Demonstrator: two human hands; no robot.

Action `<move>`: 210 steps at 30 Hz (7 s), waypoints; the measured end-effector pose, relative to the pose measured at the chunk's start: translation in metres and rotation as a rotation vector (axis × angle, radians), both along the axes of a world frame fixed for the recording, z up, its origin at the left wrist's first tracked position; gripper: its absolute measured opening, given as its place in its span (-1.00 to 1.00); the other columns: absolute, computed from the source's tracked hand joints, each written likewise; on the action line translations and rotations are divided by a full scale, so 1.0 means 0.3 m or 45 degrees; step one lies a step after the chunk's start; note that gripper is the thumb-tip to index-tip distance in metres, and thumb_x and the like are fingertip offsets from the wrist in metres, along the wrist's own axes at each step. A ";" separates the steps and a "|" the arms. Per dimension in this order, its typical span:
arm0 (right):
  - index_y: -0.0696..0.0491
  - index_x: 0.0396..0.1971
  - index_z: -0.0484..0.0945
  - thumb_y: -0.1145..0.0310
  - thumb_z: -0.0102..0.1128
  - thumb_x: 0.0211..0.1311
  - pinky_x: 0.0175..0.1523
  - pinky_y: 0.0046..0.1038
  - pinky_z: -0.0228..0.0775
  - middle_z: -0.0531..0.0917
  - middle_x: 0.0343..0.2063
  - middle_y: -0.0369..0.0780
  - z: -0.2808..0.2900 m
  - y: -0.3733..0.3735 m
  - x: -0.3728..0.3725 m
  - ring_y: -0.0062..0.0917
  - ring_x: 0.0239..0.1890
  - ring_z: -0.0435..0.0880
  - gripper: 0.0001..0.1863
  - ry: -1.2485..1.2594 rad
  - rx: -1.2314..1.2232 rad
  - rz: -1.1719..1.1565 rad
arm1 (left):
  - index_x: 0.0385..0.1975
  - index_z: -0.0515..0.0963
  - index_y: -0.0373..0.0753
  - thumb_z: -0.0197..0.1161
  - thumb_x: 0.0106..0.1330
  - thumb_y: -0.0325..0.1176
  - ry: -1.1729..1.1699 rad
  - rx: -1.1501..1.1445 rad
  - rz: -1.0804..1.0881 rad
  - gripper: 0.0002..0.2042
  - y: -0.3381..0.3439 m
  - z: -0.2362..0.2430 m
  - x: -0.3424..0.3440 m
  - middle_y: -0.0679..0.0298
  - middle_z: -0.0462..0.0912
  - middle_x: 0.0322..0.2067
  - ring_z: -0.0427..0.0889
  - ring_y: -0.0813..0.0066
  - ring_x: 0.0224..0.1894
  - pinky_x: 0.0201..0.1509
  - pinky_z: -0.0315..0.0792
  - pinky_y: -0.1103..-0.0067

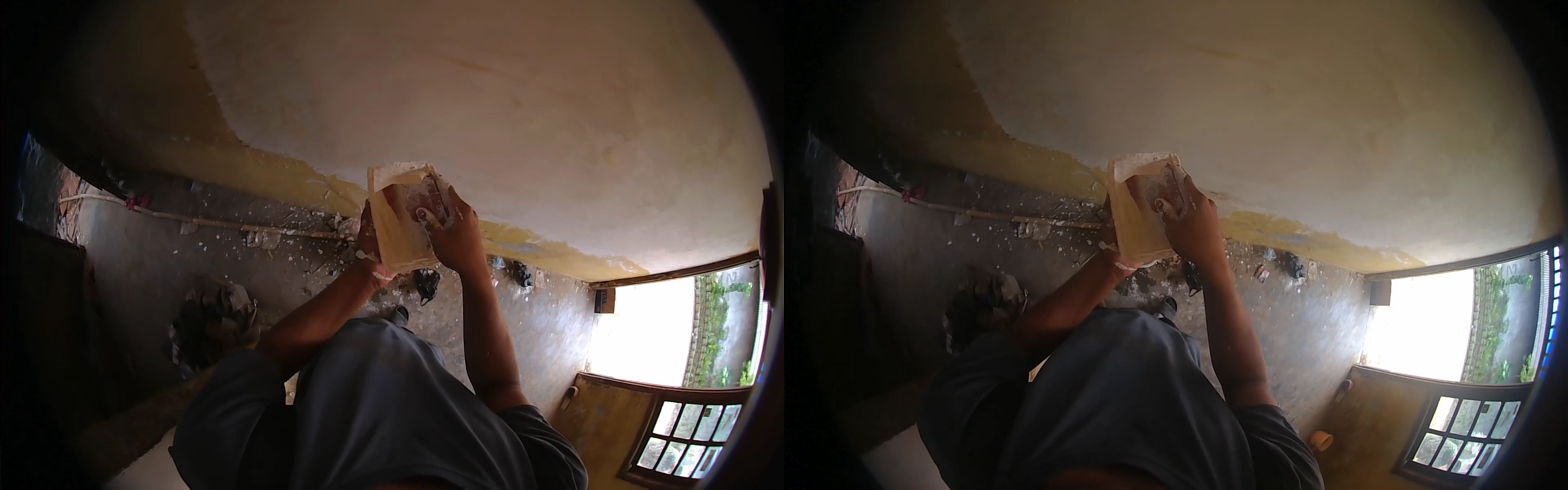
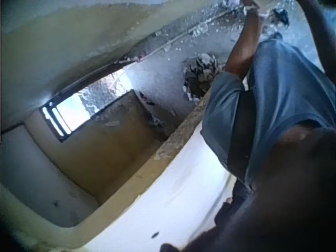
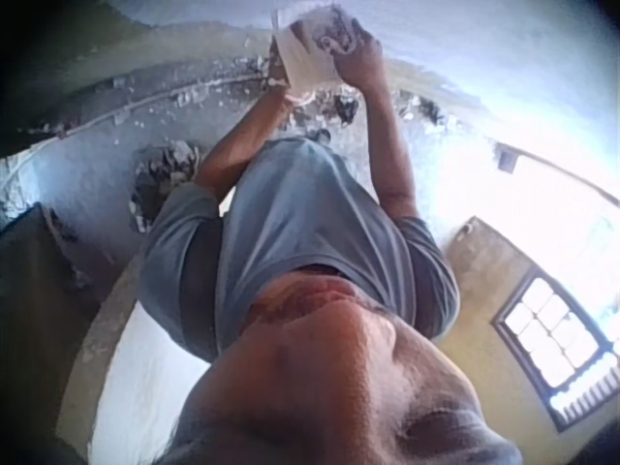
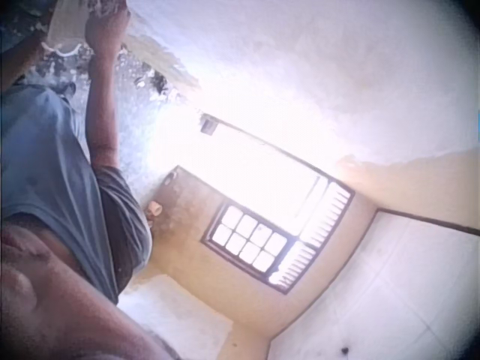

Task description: The person applies a coating to a wall using a putty knife, repeatedly picking up material from a small container and spreading it over the surface.

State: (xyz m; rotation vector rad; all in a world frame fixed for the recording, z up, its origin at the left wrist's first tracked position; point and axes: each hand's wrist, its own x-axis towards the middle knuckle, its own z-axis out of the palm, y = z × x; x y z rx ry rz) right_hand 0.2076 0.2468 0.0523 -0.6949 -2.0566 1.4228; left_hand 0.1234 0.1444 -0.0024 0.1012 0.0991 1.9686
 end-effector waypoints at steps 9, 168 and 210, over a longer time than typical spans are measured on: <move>0.08 0.25 0.33 0.43 0.12 0.05 -0.27 -0.10 0.55 0.66 -0.36 0.05 0.114 -0.033 -0.015 0.01 -0.37 0.67 -0.36 -0.469 0.856 -0.187 | 0.24 0.37 -0.04 -0.12 0.42 0.19 -0.088 -0.033 -0.104 -0.44 0.023 -0.021 0.015 0.23 0.51 0.15 0.53 0.26 0.16 0.26 0.40 0.20; 0.33 -0.06 0.56 0.44 0.32 -0.02 -0.05 -0.28 0.54 0.69 -0.30 0.10 0.128 0.002 0.023 -0.09 -0.18 0.72 -0.53 -0.319 0.694 -0.264 | 0.29 0.30 -0.04 -0.23 0.42 0.27 -0.047 -0.023 -0.016 -0.37 0.120 -0.026 0.057 0.22 0.44 0.22 0.46 0.25 0.23 0.31 0.37 0.25; 0.30 -0.06 0.58 0.41 0.32 -0.12 -0.08 -0.28 0.57 0.67 -0.33 0.14 0.055 0.008 0.042 -0.07 -0.22 0.72 -0.48 -0.218 0.560 -0.310 | 0.27 0.33 -0.04 -0.20 0.40 0.29 -0.113 -0.086 -0.039 -0.37 0.103 -0.061 0.097 0.24 0.48 0.17 0.51 0.28 0.19 0.27 0.41 0.24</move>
